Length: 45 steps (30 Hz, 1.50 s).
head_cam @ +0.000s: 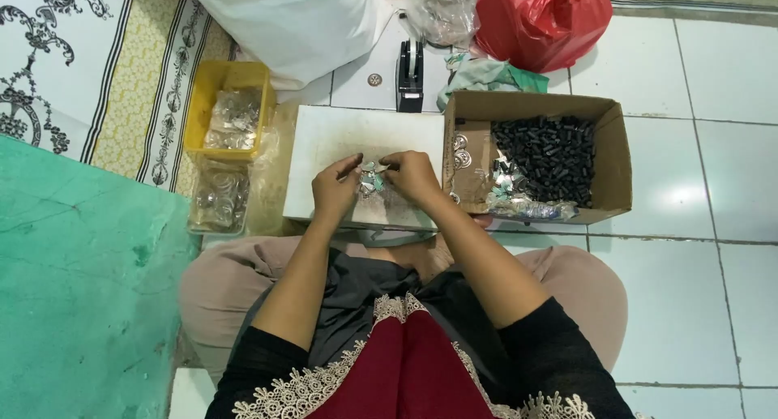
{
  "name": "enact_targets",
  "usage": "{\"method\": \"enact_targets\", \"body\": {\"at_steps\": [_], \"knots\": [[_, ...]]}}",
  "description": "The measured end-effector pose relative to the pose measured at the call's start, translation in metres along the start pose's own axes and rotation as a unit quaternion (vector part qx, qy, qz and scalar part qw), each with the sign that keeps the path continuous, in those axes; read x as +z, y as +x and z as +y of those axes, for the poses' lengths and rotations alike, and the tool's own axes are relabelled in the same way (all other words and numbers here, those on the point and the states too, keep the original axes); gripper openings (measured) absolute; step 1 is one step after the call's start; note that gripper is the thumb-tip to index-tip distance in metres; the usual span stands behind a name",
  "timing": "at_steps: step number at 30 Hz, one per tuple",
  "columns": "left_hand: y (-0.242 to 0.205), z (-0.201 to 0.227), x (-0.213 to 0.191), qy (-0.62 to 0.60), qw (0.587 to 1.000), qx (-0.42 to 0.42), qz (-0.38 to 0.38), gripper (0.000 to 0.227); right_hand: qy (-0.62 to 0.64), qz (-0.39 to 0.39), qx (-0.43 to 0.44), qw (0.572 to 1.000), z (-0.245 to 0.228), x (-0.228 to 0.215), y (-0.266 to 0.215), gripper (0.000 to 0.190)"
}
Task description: The person sits on the floor and assembles small hardware components by hand. They pick up black cylindrical pieces and silver metal rings from a cardboard box, fit them together, and place the assembled units onto a white board.
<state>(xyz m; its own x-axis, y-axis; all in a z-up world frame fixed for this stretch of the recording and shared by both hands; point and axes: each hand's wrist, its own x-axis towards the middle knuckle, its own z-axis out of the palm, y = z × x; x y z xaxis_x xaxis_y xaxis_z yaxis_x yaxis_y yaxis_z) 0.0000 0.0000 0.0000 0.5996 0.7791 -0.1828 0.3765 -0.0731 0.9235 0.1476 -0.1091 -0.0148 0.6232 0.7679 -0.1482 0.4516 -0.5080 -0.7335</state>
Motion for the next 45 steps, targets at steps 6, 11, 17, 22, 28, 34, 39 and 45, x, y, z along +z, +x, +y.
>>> {"method": "enact_targets", "body": {"at_steps": [6, 11, 17, 22, 28, 34, 39, 45], "knots": [[-0.009, 0.021, -0.006, -0.005, 0.997, 0.067, 0.034, 0.03, -0.036, 0.026, 0.006, 0.999, 0.017, -0.067, -0.021, 0.031], [-0.01, 0.025, 0.021, 0.012, 0.992, 0.127, 0.007, 0.027, -0.114, 0.068, 0.031, 0.991, 0.088, -0.145, -0.045, 0.027], [-0.024, 0.031, 0.115, -0.009, 0.976, 0.196, -0.1, 0.025, -0.118, 0.098, 0.12, 0.981, 0.172, -0.183, -0.081, 0.024], [-0.062, 0.041, 0.217, 0.095, 0.924, 0.284, -0.237, 0.024, -0.104, 0.083, 0.175, 0.976, 0.234, -0.16, -0.087, 0.024], [-0.099, 0.012, 0.284, 0.345, 0.784, 0.425, -0.292, 0.042, -0.062, 0.061, 0.205, 0.975, 0.247, -0.166, -0.085, 0.021], [-0.096, 0.009, 0.279, 0.277, 0.832, 0.414, -0.245, 0.021, -0.064, 0.006, 0.235, 0.97, 0.241, -0.176, -0.085, 0.021], [-0.057, 0.01, 0.288, 0.246, 0.898, 0.155, -0.33, 0.023, -0.105, -0.048, 0.23, 0.966, 0.222, -0.174, -0.082, 0.037], [-0.004, -0.068, 0.334, 0.283, 0.905, 0.049, -0.313, 0.041, -0.174, -0.082, 0.21, 0.959, 0.183, -0.184, -0.087, 0.06]]}}
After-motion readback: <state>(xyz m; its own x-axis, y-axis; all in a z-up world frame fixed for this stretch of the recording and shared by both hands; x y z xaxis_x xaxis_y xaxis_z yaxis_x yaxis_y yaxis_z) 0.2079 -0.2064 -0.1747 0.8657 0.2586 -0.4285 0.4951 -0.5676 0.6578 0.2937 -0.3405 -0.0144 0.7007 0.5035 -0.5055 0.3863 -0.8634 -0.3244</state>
